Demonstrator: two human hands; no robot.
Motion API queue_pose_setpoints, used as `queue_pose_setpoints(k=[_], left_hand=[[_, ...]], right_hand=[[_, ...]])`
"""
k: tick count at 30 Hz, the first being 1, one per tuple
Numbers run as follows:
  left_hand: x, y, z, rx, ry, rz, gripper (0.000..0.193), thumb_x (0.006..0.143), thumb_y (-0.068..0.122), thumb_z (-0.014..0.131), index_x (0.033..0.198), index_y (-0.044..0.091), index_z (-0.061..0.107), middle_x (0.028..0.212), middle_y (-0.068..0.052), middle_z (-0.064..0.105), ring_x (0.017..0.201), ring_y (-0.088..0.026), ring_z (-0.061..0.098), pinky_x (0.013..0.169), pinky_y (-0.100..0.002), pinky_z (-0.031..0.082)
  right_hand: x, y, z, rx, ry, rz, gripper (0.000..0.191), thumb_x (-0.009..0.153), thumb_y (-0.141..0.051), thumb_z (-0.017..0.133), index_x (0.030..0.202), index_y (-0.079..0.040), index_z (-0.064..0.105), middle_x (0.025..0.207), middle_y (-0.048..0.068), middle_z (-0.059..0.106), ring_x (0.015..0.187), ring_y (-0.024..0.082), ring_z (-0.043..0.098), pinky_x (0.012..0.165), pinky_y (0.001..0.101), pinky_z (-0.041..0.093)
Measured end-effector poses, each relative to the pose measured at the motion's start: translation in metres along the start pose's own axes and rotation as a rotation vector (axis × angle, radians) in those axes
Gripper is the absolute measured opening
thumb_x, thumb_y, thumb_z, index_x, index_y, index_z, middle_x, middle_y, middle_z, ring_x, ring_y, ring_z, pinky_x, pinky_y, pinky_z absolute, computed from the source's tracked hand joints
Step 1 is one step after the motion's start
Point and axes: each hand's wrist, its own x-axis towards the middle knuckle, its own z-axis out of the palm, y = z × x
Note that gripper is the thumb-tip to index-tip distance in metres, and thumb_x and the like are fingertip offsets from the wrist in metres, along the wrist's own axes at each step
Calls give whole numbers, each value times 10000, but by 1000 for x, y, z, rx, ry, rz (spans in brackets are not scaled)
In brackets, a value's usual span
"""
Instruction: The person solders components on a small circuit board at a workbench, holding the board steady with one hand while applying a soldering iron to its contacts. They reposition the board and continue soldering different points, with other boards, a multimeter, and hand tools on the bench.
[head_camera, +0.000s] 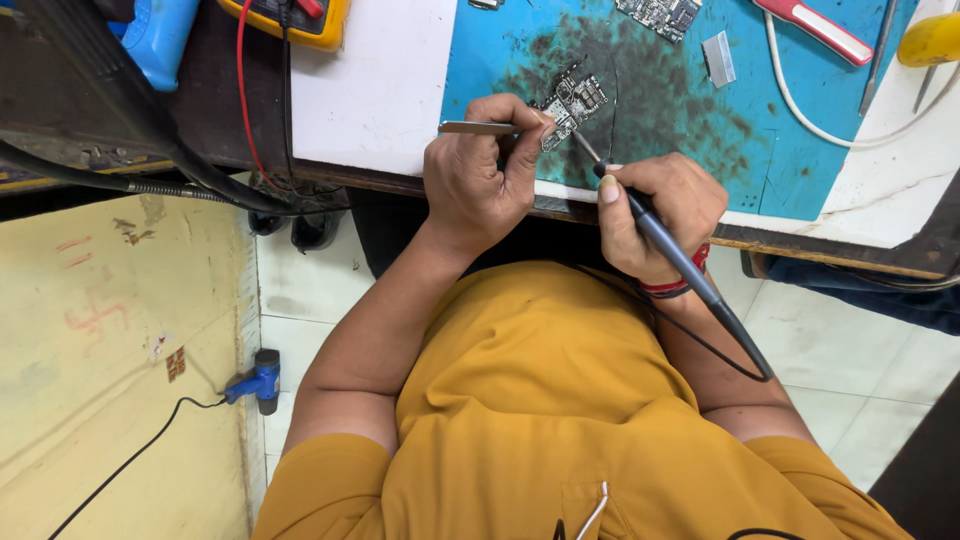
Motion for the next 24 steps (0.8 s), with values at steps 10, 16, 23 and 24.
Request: queue_pose_setpoints(k=[10,16,23,24], left_hand=[[-3,0,0,-250,50,-81,145,1111,130,670,1152,62,549,1013,-71,727,867,-130,769,717,-235,640],[-1,2,0,-60,25,-96,149,1049,115,709,1077,54,575,904,-43,723,737,-109,724,636,-248,561],[0,3,-1,-31,26,-51,136,1058,111,704,1071,70,575,939,-40,732,796,-135,757,677,-260,592],[1,3,0,-36,26,-47,137,1062,113,699,1077,70,571,948,-38,736,814,-139,763,687,-259,599]], right_hand=[[-8,10,8,-57,158,-72,223,1052,-91,827,1149,-2,646,985,144,670,781,317,649,712,368,503],[-9,11,7,44,114,6,170,1043,-128,745,1073,8,648,902,141,679,745,281,653,662,339,484],[-7,8,6,34,88,4,115,1037,-76,710,994,2,637,866,140,676,729,279,640,642,343,483],[-6,8,5,28,87,7,115,1033,-74,713,991,2,637,858,138,673,723,278,637,637,343,480]])
